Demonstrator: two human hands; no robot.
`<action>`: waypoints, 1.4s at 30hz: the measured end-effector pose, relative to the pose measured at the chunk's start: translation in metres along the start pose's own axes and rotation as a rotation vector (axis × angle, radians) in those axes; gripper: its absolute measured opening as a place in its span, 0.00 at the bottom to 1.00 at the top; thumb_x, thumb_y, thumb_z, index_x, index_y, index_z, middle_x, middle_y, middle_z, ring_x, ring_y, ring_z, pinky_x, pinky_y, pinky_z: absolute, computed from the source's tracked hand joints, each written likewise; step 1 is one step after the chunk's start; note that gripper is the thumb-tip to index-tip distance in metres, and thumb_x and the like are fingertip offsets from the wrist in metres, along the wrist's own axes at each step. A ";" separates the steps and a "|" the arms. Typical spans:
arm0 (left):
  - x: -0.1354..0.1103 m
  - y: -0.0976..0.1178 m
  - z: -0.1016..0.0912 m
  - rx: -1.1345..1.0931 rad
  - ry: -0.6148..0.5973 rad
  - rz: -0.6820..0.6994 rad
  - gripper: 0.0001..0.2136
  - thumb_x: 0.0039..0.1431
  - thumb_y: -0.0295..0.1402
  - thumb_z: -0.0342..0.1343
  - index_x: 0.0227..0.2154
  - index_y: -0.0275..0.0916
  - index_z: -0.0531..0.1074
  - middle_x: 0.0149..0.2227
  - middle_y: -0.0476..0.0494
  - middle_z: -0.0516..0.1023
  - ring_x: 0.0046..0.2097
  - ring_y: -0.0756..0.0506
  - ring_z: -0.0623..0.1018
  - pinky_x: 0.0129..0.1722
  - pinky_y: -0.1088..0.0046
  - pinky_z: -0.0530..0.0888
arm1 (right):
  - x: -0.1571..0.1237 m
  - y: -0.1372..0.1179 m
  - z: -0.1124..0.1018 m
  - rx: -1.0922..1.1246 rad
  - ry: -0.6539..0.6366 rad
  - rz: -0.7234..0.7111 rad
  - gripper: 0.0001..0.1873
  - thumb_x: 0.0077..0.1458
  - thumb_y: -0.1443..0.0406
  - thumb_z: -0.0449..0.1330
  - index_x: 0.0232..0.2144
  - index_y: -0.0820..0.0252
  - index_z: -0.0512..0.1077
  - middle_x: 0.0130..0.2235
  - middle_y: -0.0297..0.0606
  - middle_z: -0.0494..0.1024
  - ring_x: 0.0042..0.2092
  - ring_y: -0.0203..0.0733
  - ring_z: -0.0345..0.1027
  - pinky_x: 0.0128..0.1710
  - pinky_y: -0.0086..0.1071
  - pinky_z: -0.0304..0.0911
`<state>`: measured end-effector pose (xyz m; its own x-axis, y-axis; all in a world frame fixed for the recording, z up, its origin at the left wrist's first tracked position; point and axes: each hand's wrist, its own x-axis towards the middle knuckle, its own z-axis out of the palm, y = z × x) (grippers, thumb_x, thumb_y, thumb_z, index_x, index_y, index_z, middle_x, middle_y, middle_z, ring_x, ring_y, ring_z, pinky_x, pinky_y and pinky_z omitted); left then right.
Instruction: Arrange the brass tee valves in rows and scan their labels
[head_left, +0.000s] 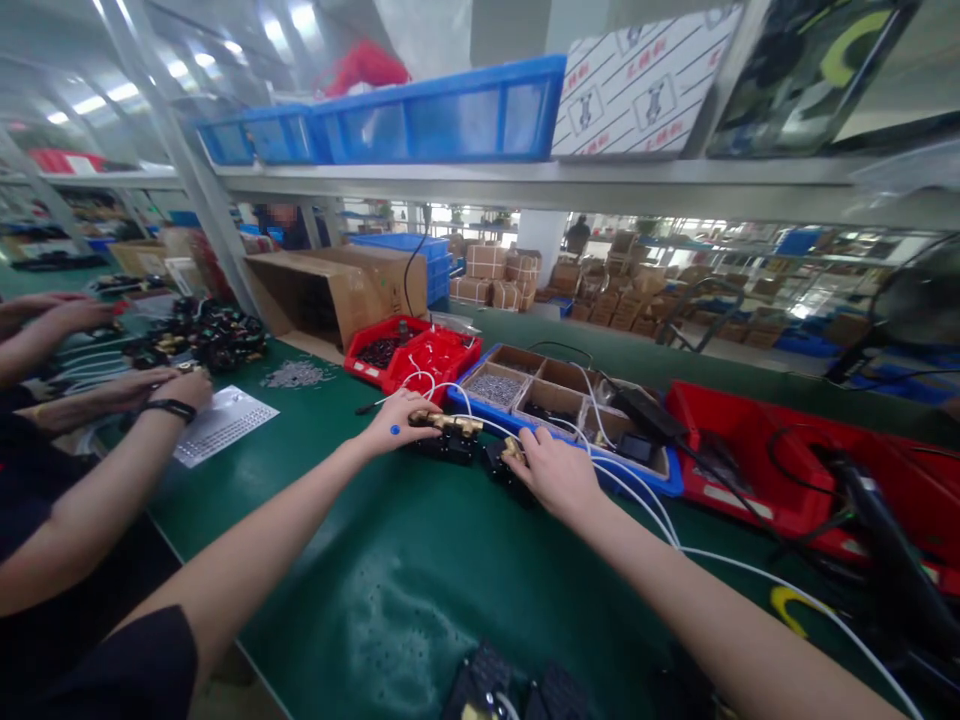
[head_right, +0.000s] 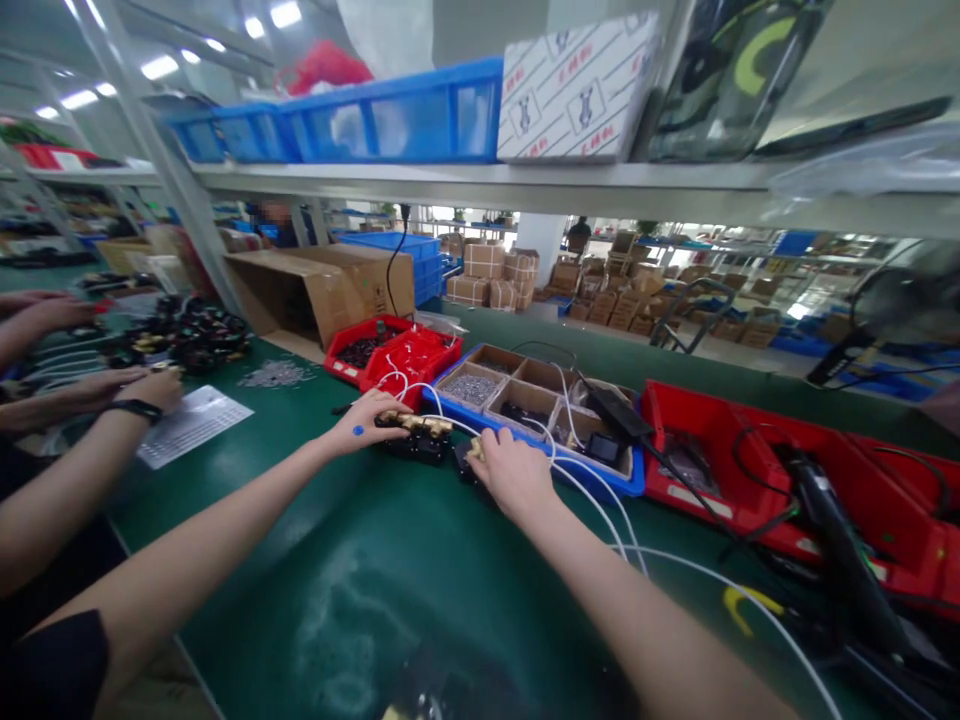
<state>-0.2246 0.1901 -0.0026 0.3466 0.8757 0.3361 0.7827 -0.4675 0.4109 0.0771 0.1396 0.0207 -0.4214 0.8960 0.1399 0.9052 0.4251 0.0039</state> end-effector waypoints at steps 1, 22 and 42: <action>0.006 0.000 0.000 -0.007 -0.046 0.036 0.18 0.54 0.45 0.65 0.44 0.41 0.78 0.43 0.43 0.80 0.47 0.40 0.74 0.52 0.65 0.67 | 0.005 -0.002 0.003 -0.014 -0.004 -0.015 0.21 0.68 0.52 0.48 0.47 0.63 0.68 0.44 0.48 0.74 0.41 0.49 0.74 0.33 0.32 0.63; 0.034 0.008 0.000 0.206 -0.256 0.370 0.17 0.63 0.49 0.54 0.40 0.40 0.74 0.40 0.40 0.73 0.43 0.40 0.73 0.43 0.67 0.68 | 0.034 0.015 0.016 0.079 0.009 -0.249 0.13 0.60 0.56 0.58 0.42 0.58 0.72 0.43 0.41 0.74 0.43 0.43 0.70 0.36 0.30 0.60; 0.045 0.014 0.003 0.289 -0.356 0.380 0.16 0.67 0.47 0.48 0.44 0.46 0.76 0.39 0.46 0.70 0.38 0.44 0.74 0.34 0.73 0.66 | -0.003 -0.004 -0.007 0.192 -0.157 0.113 0.15 0.57 0.56 0.65 0.37 0.60 0.69 0.42 0.43 0.76 0.39 0.46 0.74 0.32 0.32 0.63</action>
<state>-0.1965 0.2234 0.0153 0.7431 0.6632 0.0888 0.6614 -0.7482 0.0531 0.0751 0.1345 0.0269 -0.3356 0.9416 -0.0268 0.9259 0.3245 -0.1932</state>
